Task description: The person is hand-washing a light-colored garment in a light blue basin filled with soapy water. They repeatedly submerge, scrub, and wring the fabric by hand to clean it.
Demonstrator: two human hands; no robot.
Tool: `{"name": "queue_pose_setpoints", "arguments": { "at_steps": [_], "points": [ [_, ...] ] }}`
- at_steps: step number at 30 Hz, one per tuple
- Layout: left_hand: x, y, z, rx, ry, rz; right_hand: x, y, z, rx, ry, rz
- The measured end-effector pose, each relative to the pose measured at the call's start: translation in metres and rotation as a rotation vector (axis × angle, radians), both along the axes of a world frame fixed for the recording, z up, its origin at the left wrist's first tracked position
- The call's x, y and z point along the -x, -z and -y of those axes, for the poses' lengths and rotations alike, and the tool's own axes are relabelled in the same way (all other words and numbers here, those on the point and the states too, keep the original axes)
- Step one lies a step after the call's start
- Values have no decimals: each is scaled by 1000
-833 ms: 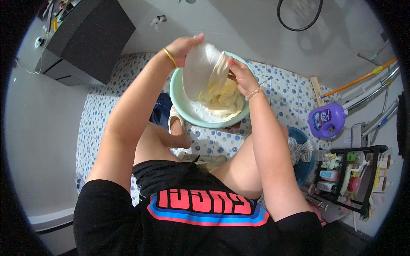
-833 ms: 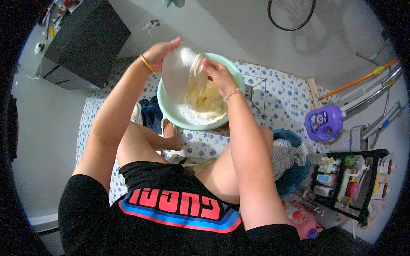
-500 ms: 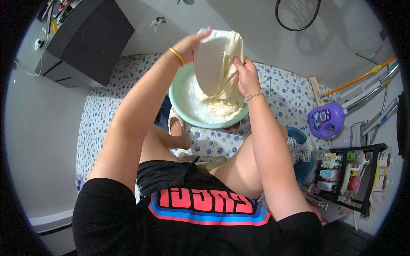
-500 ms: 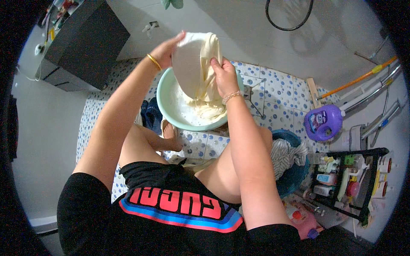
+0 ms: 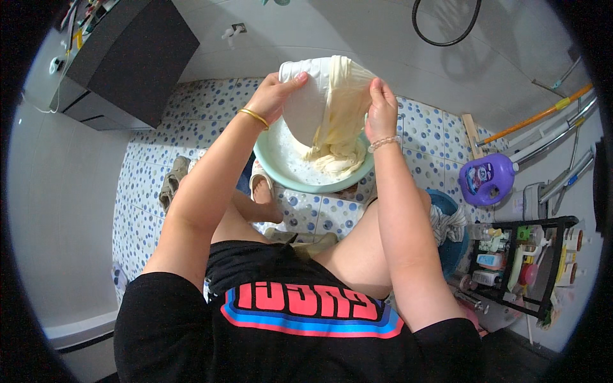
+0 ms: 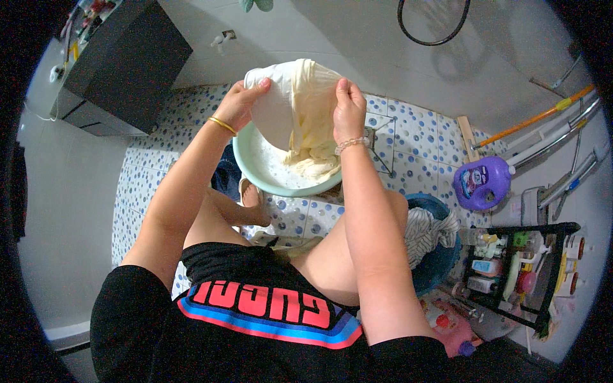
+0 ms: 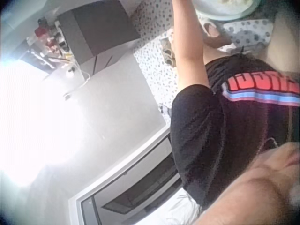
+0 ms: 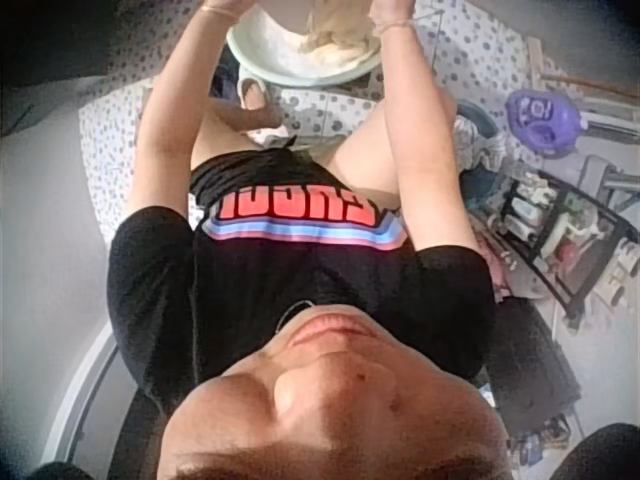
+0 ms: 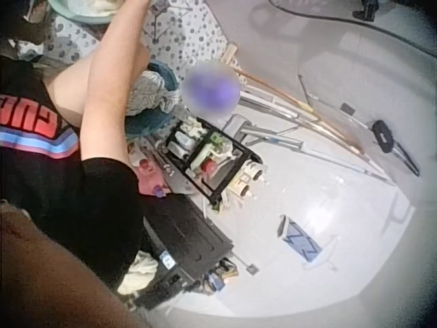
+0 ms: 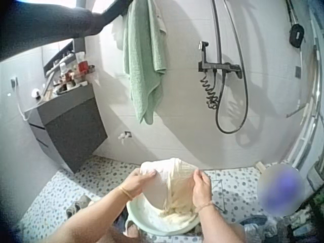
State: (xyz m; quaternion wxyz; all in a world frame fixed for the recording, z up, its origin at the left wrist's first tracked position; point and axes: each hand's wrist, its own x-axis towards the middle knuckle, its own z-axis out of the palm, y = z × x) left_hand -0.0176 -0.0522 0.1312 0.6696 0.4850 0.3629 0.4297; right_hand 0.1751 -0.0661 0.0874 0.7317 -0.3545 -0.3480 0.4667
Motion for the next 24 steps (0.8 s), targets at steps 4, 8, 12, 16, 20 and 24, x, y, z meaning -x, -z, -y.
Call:
{"name": "queue_pose_setpoints", "arguments": {
  "at_steps": [4, 8, 12, 16, 20, 24],
  "points": [
    [-2, -1, 8, -7, 21, -64, 1, -8, 4, -205, 289, 583],
    [-17, 8, 25, -112, 40, -225, 17, -14, 25, -78, 249, 920],
    [-22, 15, 33, -273, -15, -530, 6, -2, 15, 37, 117, 956],
    [-26, 13, 41, -412, 38, -633, -7, 9, 8, 170, -160, 534],
    [-23, 28, 46, -476, 69, -502, -3, -9, 20, 167, -233, 1093],
    [-27, 38, 44, -141, 112, -215, 1, -4, 25, 135, -147, 1373]
  ]
}}
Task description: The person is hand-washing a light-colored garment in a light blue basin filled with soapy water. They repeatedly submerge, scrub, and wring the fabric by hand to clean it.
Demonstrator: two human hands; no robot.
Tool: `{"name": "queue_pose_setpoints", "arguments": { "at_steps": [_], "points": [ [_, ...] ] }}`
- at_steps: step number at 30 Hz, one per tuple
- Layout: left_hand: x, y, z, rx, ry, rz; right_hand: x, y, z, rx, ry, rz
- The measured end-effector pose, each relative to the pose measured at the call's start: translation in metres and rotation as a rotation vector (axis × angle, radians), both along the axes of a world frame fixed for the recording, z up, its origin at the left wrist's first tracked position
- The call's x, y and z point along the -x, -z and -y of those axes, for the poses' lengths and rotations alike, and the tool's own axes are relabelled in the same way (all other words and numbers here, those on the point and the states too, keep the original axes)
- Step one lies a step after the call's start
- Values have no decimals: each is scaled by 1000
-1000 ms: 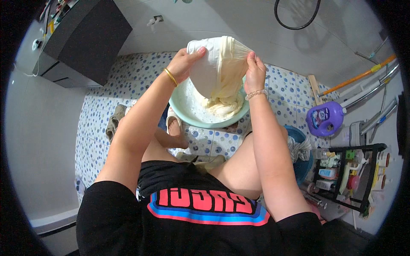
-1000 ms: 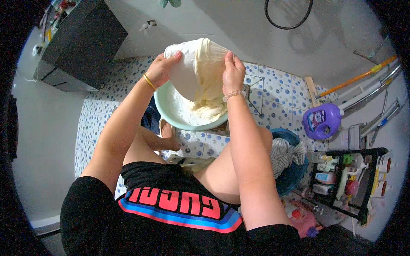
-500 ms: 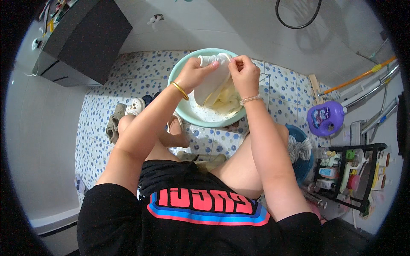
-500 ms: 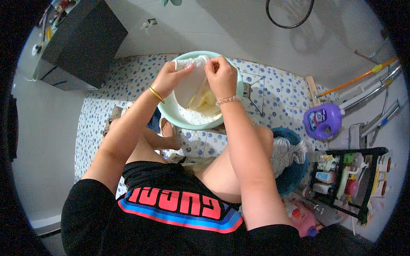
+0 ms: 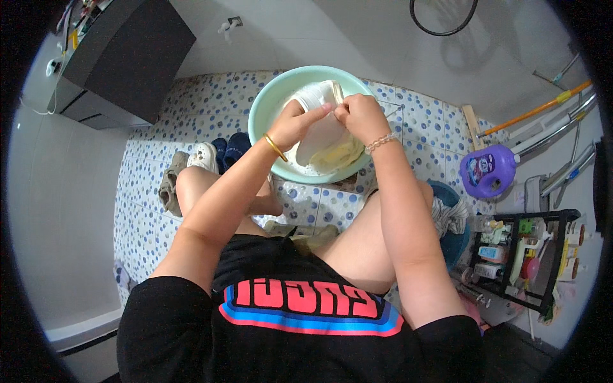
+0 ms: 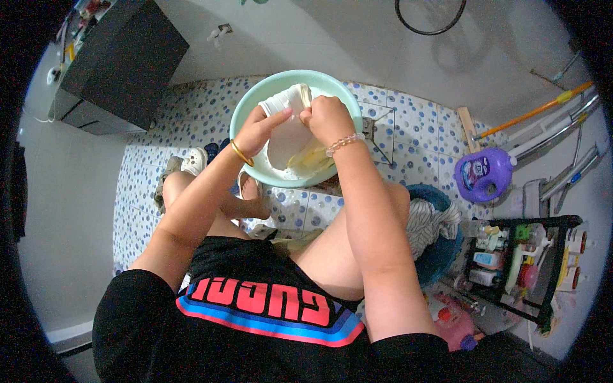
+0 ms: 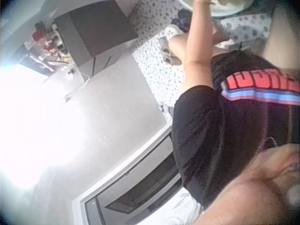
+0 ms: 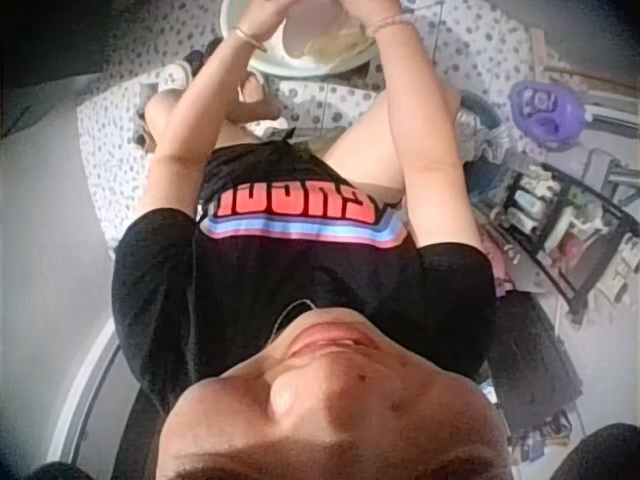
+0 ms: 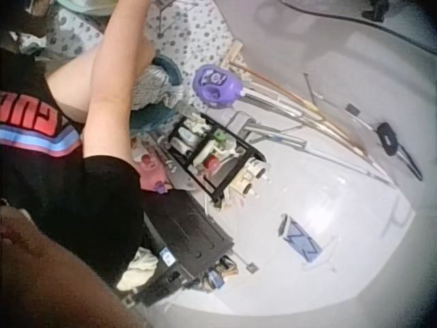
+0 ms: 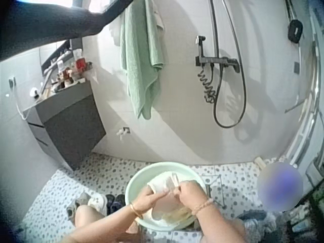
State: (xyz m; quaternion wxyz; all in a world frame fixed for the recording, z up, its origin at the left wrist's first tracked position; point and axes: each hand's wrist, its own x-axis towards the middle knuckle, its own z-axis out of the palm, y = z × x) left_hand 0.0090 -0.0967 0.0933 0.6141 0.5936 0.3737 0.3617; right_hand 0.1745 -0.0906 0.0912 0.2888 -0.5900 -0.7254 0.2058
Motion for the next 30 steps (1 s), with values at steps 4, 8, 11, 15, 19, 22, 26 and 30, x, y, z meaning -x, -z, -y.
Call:
{"name": "queue_pose_setpoints", "arguments": {
  "at_steps": [4, 8, 11, 15, 19, 22, 26, 30],
  "points": [
    [-9, -2, 3, -289, 15, -251, 4, -7, 7, -183, 117, 5],
    [-21, -21, 17, -660, 26, -532, 3, -7, 7, -171, 132, 3],
    [-21, -23, 18, -653, 40, -444, -1, -10, 7, -164, 112, -203],
    [-11, -27, 18, -529, 66, -389, -12, -7, 1, -69, 180, -498],
    [2, -22, 19, -175, -22, -189, -21, 0, -9, 323, 157, -1217],
    [10, -15, 18, -43, -82, 1, -19, -3, -14, 607, 180, -1688],
    [12, -15, 17, 63, -163, 203, -21, 12, -20, 594, 67, -1627],
    [26, -33, 13, 173, -195, 304, -26, 0, -24, 284, 130, -1179]
  ]
}}
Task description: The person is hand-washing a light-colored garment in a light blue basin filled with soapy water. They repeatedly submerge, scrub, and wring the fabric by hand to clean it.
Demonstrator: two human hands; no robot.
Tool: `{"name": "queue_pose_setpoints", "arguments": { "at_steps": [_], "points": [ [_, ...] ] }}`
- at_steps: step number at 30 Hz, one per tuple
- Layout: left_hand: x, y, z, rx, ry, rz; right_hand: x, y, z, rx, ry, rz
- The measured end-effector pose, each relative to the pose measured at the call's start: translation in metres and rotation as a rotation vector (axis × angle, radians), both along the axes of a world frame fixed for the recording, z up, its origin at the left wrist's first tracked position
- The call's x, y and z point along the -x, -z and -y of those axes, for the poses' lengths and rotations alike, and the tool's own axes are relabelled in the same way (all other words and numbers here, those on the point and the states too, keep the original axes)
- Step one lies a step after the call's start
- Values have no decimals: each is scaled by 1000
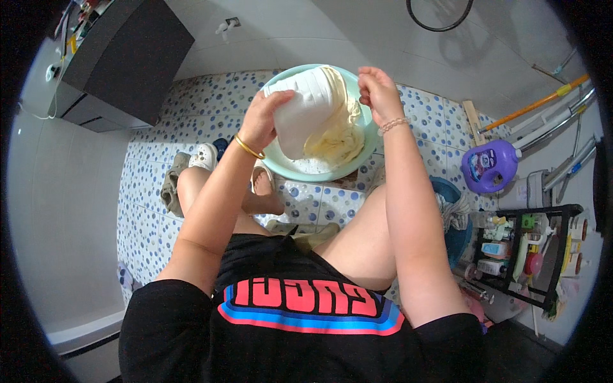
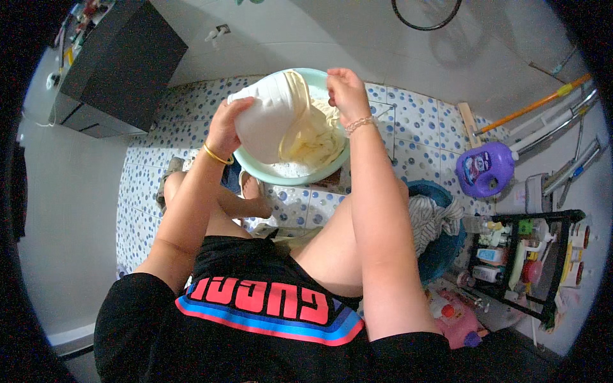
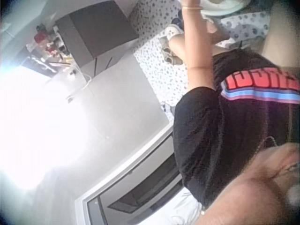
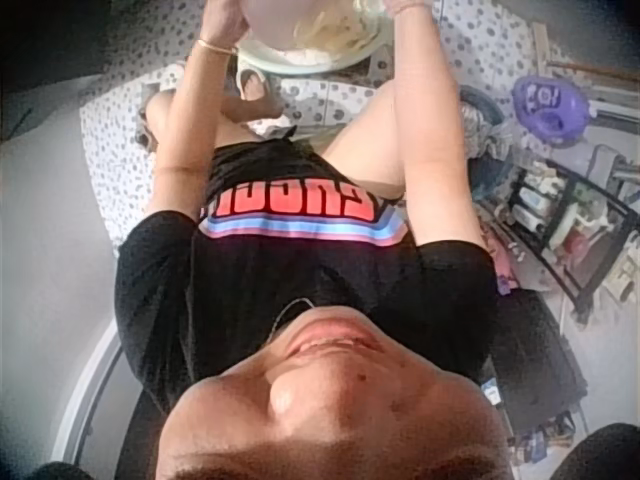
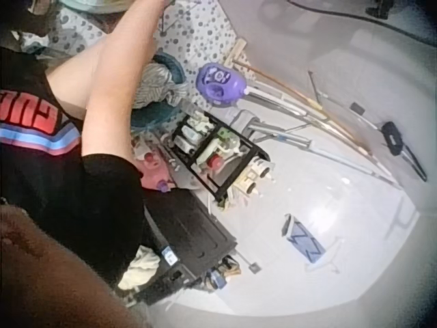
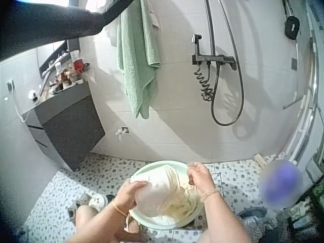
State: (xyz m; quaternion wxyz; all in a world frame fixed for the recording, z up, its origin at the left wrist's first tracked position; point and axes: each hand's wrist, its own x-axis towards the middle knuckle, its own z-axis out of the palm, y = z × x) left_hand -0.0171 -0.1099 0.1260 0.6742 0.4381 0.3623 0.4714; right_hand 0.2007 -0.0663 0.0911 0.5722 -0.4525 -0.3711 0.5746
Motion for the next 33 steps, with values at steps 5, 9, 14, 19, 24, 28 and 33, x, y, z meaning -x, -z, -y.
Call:
{"name": "queue_pose_setpoints", "arguments": {
  "at_steps": [5, 9, 14, 19, 24, 28, 33],
  "points": [
    [7, -26, -13, -14, 34, -42, 15, -5, 10, -300, -302, 168],
    [6, -33, -13, 14, -47, -93, 20, 12, -3, -369, -238, 196],
    [15, -24, -18, 74, 10, -77, 21, 9, -6, -277, 42, 260],
    [22, -15, -19, 105, 207, 21, 19, 5, -8, -401, 99, -181],
    [14, -7, -19, 132, 253, 71, 21, -1, 2, -265, 0, 246],
    [18, -1, -26, 37, 317, -160, 21, -11, 14, -120, -283, 324],
    [7, 3, -24, -246, 465, -550, 13, 4, 10, -164, -168, 595]
  ]
}}
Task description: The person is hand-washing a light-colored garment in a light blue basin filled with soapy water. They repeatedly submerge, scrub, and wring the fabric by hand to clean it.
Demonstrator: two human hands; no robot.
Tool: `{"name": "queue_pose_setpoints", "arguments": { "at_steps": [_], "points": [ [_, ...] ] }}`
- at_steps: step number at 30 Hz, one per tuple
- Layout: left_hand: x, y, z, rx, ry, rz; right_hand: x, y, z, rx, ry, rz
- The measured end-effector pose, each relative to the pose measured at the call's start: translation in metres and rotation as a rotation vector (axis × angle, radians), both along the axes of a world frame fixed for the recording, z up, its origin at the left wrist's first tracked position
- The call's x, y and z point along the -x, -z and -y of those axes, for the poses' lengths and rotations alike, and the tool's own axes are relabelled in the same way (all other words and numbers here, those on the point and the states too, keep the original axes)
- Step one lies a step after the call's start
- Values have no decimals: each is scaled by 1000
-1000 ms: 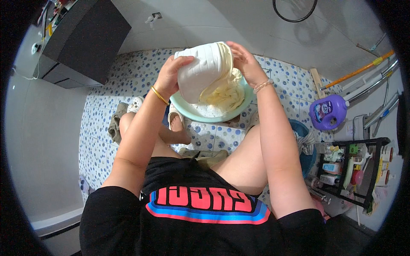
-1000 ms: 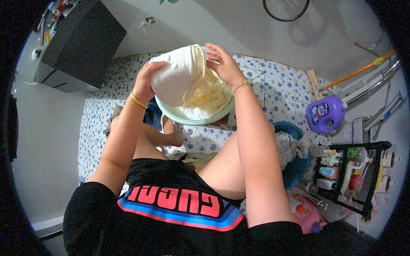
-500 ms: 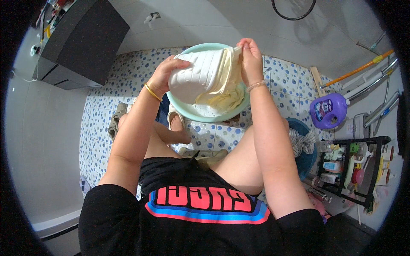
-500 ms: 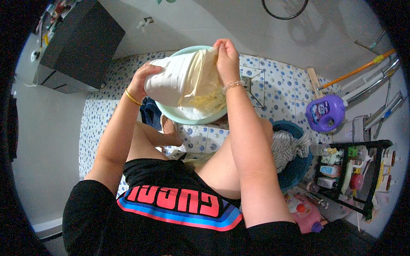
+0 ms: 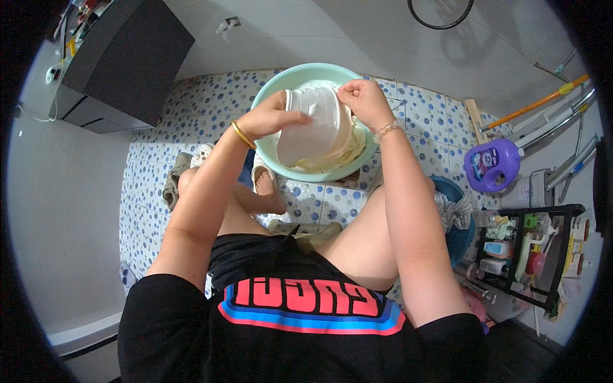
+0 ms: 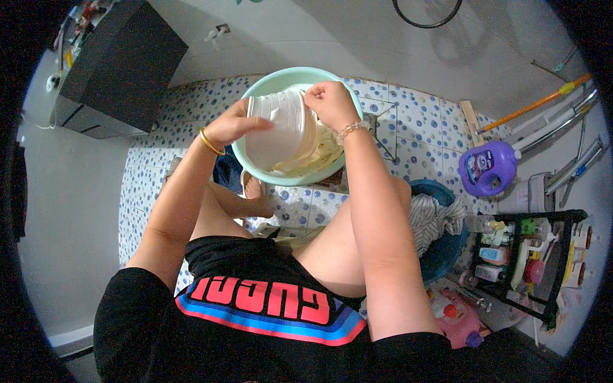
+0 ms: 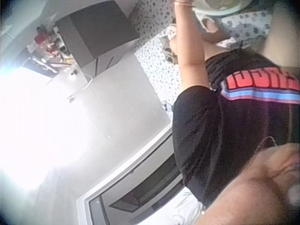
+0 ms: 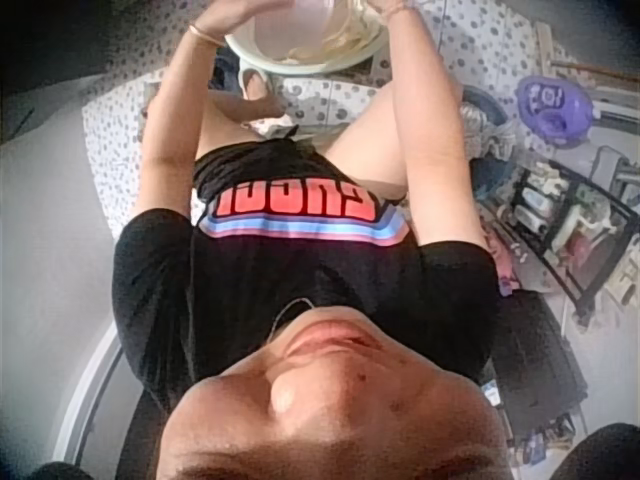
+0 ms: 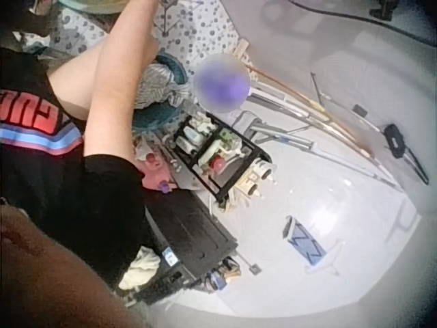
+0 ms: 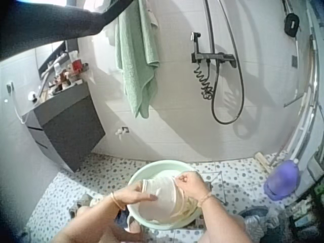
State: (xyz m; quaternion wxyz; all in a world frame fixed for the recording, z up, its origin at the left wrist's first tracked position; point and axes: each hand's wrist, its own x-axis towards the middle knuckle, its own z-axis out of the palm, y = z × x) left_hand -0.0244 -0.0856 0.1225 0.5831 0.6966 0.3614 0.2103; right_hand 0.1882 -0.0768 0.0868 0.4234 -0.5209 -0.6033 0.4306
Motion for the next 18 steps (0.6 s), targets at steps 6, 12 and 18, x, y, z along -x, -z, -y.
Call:
{"name": "queue_pose_setpoints", "arguments": {
  "at_steps": [6, 12, 18],
  "points": [
    [-26, 12, 22, 596, -283, 422, 16, -2, 8, -200, 222, 63],
    [-30, 24, 22, 601, -344, 634, 17, 9, 7, -86, 108, -117],
    [-37, 21, 22, 601, -414, 712, 40, 5, 18, -400, 285, 244]
  ]
}}
